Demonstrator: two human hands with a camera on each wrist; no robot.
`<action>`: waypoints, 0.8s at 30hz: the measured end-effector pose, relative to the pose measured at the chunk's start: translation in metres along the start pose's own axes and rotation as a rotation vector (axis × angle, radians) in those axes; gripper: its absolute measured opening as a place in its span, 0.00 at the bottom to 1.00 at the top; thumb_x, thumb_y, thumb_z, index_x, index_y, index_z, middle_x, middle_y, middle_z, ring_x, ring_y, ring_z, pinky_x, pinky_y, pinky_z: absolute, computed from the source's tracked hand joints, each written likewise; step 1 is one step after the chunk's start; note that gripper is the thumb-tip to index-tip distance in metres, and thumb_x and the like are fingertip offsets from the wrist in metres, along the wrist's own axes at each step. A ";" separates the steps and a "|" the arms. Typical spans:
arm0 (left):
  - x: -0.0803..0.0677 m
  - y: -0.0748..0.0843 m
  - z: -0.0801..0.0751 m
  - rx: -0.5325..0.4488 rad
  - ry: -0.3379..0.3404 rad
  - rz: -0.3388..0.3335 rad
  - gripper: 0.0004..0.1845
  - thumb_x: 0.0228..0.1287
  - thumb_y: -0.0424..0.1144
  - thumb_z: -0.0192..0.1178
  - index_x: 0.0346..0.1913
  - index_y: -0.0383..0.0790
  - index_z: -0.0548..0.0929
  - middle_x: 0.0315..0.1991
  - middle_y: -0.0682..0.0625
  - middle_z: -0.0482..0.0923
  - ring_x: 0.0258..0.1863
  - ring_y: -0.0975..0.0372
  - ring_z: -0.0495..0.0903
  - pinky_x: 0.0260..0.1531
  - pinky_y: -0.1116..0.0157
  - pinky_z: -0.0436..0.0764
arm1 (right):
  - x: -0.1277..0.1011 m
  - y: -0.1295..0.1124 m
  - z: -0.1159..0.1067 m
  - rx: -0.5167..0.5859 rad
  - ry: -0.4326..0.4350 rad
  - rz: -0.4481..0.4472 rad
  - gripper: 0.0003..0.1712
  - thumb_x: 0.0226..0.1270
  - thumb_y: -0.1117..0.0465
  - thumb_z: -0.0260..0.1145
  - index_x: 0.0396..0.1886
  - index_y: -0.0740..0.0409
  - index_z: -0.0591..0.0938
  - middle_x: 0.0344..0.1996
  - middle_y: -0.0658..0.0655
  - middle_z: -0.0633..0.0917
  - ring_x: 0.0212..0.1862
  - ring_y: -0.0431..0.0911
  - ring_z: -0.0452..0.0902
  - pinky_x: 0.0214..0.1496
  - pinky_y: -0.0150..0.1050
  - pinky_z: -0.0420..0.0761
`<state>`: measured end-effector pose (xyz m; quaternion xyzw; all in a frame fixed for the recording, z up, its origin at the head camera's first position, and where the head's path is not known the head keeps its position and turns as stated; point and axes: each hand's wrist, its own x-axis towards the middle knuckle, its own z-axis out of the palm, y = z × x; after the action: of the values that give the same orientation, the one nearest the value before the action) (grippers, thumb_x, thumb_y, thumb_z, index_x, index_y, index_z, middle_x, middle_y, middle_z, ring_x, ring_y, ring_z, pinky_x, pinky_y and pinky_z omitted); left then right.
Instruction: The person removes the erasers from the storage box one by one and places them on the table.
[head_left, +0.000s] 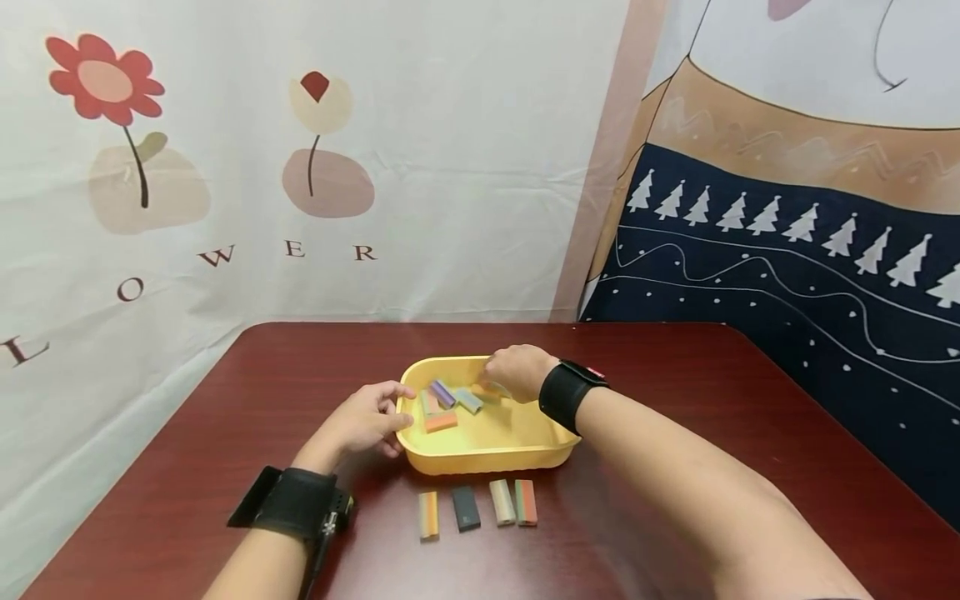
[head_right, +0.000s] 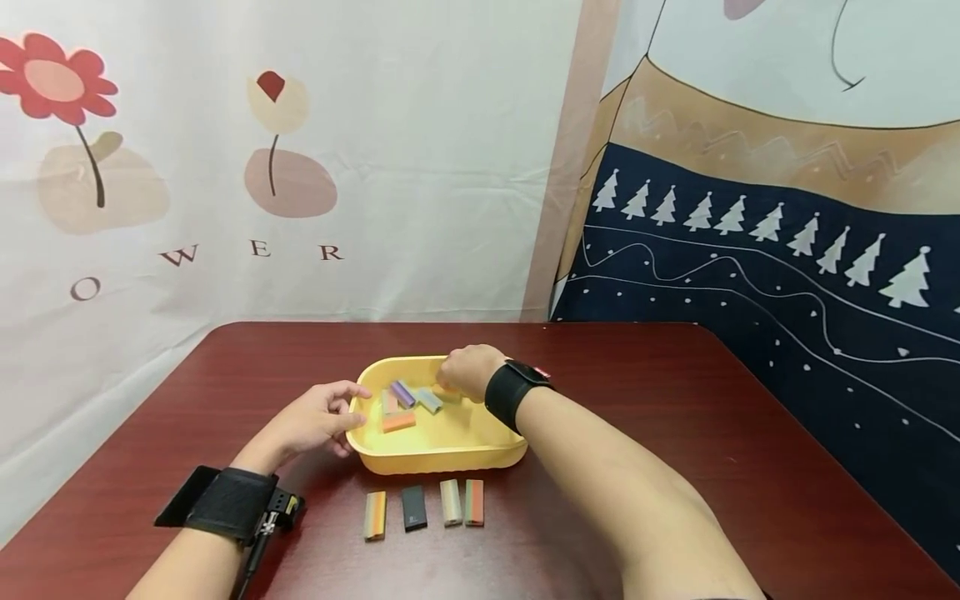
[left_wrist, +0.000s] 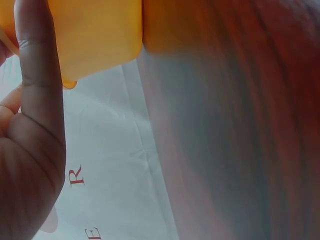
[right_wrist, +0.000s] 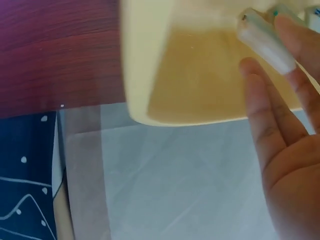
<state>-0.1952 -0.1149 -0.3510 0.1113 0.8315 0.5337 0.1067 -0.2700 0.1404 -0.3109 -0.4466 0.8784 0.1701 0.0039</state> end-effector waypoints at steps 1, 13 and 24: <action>0.000 0.000 0.000 0.000 0.000 -0.001 0.21 0.63 0.26 0.60 0.59 0.27 0.72 0.23 0.44 0.72 0.17 0.56 0.79 0.21 0.57 0.85 | 0.000 0.000 0.001 -0.016 0.004 -0.009 0.16 0.61 0.70 0.69 0.46 0.50 0.85 0.39 0.50 0.85 0.32 0.44 0.77 0.33 0.34 0.82; -0.001 0.001 0.000 0.005 0.009 -0.015 0.20 0.64 0.26 0.60 0.59 0.28 0.73 0.23 0.44 0.72 0.17 0.56 0.79 0.21 0.57 0.85 | 0.008 -0.002 0.007 -0.154 0.063 -0.063 0.08 0.67 0.65 0.66 0.40 0.49 0.86 0.32 0.49 0.82 0.24 0.41 0.72 0.24 0.32 0.75; -0.001 0.003 -0.001 0.009 0.013 -0.034 0.20 0.64 0.27 0.60 0.59 0.30 0.73 0.24 0.43 0.72 0.18 0.57 0.79 0.20 0.59 0.85 | 0.012 -0.003 0.010 -0.247 0.071 -0.077 0.11 0.63 0.70 0.67 0.38 0.48 0.84 0.32 0.48 0.80 0.19 0.40 0.62 0.19 0.31 0.65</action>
<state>-0.1945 -0.1149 -0.3476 0.0938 0.8363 0.5289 0.1097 -0.2762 0.1326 -0.3231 -0.4827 0.8326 0.2610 -0.0757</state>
